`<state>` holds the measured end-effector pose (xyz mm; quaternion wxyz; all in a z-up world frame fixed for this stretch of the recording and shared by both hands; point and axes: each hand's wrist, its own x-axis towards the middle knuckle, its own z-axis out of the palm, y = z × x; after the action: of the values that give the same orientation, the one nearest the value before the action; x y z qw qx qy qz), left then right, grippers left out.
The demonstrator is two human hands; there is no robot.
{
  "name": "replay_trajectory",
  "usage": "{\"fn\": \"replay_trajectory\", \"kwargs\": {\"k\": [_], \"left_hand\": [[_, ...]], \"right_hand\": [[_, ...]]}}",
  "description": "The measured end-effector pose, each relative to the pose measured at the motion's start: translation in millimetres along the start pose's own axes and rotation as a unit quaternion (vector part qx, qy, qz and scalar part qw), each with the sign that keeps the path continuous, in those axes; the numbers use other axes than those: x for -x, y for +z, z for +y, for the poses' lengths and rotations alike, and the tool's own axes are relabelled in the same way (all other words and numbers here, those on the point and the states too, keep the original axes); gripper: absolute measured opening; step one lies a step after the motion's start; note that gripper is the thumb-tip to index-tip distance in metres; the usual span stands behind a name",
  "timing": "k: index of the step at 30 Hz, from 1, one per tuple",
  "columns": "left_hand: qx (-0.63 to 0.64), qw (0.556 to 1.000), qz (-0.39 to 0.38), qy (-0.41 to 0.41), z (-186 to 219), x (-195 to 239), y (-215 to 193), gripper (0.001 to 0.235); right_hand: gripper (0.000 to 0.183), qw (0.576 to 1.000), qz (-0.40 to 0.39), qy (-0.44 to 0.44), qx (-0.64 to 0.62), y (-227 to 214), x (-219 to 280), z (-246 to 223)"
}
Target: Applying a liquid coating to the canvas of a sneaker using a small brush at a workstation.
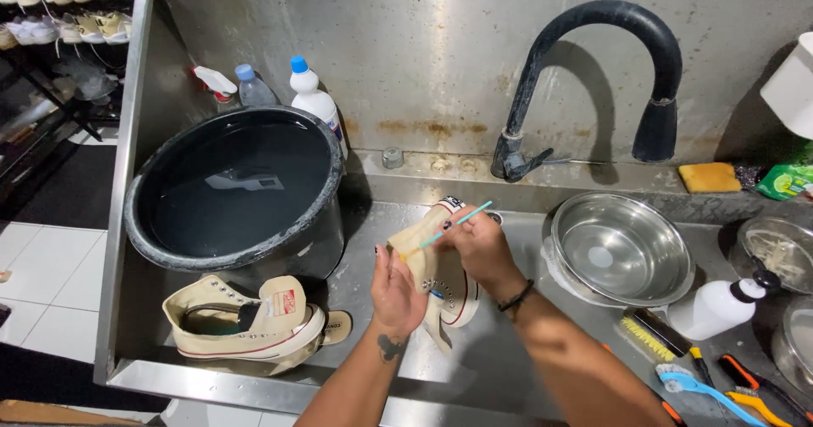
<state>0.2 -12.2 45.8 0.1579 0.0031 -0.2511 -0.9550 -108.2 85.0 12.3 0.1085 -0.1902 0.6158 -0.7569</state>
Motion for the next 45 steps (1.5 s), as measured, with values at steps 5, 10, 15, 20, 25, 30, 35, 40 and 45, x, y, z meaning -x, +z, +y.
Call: {"fn": "replay_trajectory", "kwargs": {"k": [5,10,15,20,25,30,35,40,45], "left_hand": [[0.003,1.000,-0.001,-0.001,-2,2,1,0.078],[0.006,1.000,-0.002,0.004,1,0,1,0.078],[0.004,1.000,0.007,0.002,-2,-1,-6,0.077],[0.016,1.000,0.005,0.011,1,-2,-4,0.078],[0.019,1.000,0.017,0.005,-3,-3,-8,0.078],[0.017,1.000,0.010,0.009,1,-1,-2,0.077],[0.012,1.000,-0.016,0.012,4,1,3,0.078],[0.012,1.000,0.004,0.022,4,-1,0,0.078],[0.022,0.999,0.028,0.016,5,-3,-3,0.078]], "right_hand": [[0.009,1.000,0.006,-0.007,-0.010,2,0,-17],[0.010,0.998,-0.040,-0.018,0.045,-9,-3,-20],[0.012,0.986,-0.052,-0.083,0.138,2,4,-36],[0.007,0.956,-0.091,-0.191,0.205,-2,11,-43],[0.014,0.939,-0.081,-0.266,0.200,11,16,-53],[0.012,0.928,-0.086,-0.297,0.207,12,14,-59],[0.011,0.924,-0.083,-0.312,0.203,16,13,-60],[0.007,0.928,-0.080,-0.278,0.236,3,14,-53],[0.007,0.930,-0.121,-0.261,0.229,5,27,-63]]}}
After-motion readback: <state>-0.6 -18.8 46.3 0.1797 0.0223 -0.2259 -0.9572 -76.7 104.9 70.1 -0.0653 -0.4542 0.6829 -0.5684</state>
